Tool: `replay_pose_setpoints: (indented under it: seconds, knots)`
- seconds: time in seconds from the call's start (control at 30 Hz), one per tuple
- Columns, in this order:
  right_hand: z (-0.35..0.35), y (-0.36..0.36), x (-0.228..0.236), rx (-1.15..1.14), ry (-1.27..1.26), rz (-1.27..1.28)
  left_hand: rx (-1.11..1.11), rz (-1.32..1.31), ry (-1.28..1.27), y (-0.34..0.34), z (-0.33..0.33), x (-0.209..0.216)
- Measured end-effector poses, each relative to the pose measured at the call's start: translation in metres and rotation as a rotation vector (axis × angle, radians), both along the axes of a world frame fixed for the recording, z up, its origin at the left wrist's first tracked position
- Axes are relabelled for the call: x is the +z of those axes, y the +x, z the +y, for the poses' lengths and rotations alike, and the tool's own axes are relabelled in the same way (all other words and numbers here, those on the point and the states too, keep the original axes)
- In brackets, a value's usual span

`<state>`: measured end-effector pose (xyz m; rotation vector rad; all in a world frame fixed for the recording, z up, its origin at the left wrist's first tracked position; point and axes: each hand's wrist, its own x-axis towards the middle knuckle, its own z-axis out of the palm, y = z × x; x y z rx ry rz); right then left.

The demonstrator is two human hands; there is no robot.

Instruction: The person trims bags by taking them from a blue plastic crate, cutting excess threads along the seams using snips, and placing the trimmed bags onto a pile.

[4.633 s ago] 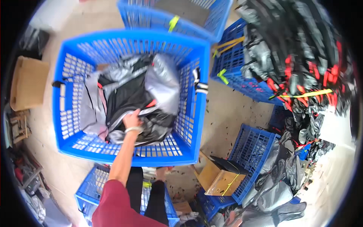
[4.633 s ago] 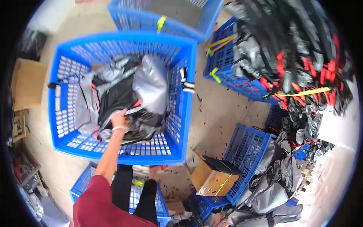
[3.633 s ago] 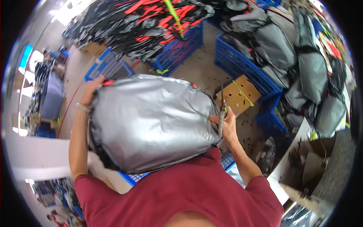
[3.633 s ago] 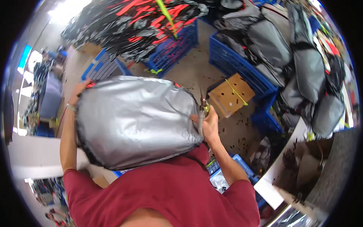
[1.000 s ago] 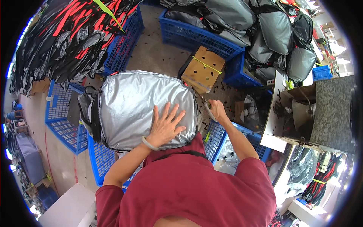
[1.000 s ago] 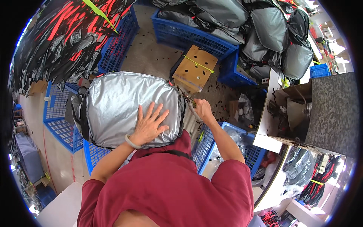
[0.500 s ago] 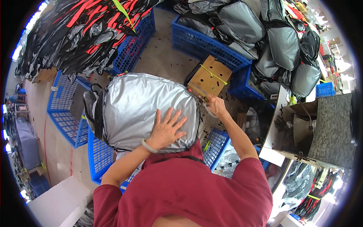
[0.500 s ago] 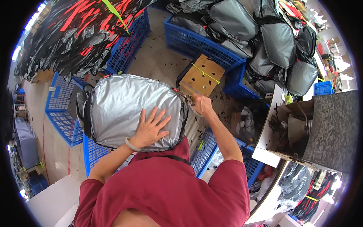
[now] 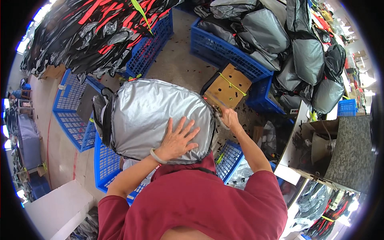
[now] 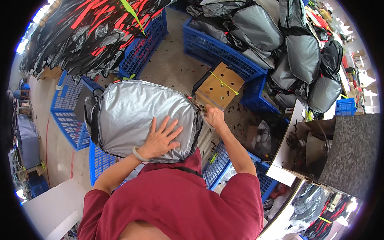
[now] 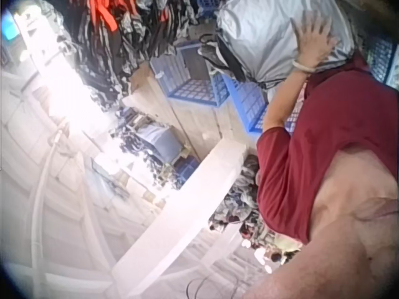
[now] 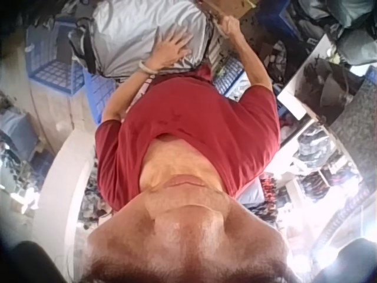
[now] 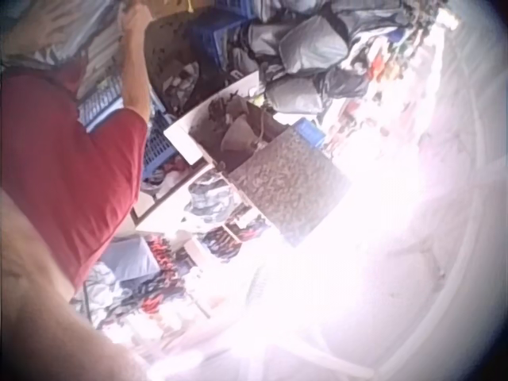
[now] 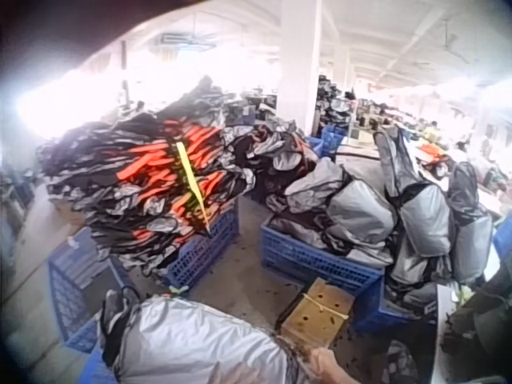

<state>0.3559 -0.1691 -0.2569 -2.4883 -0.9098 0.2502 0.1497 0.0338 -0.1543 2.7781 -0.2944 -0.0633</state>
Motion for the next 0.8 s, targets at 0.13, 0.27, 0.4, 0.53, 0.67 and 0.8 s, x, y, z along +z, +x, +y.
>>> replay_pose_setpoints:
  seconds: [0.13,0.27,0.4,0.53,0.67,0.8]
  knots:
    - [0.007,0.014,-0.003,0.028,-0.067,0.063,0.013,-0.006,0.005,0.002,-0.001,0.000]
    - [0.016,0.008,-0.028,-0.024,0.092,0.051,0.264,-0.040,0.111,0.009,0.020,0.026]
    - [0.032,0.023,-0.024,-0.147,0.226,-0.028,0.921,-0.366,0.470,0.016,0.105,0.074]
    - [0.084,0.075,0.014,0.010,0.161,-0.070,1.323,-0.241,0.312,-0.014,0.190,0.038]
    - [0.180,0.101,0.053,0.393,0.362,-0.254,1.392,-0.162,-0.028,-0.015,0.205,0.051]
    - [0.280,0.109,0.072,0.691,0.364,-0.358,1.411,-0.119,0.040,-0.015,0.204,0.051]
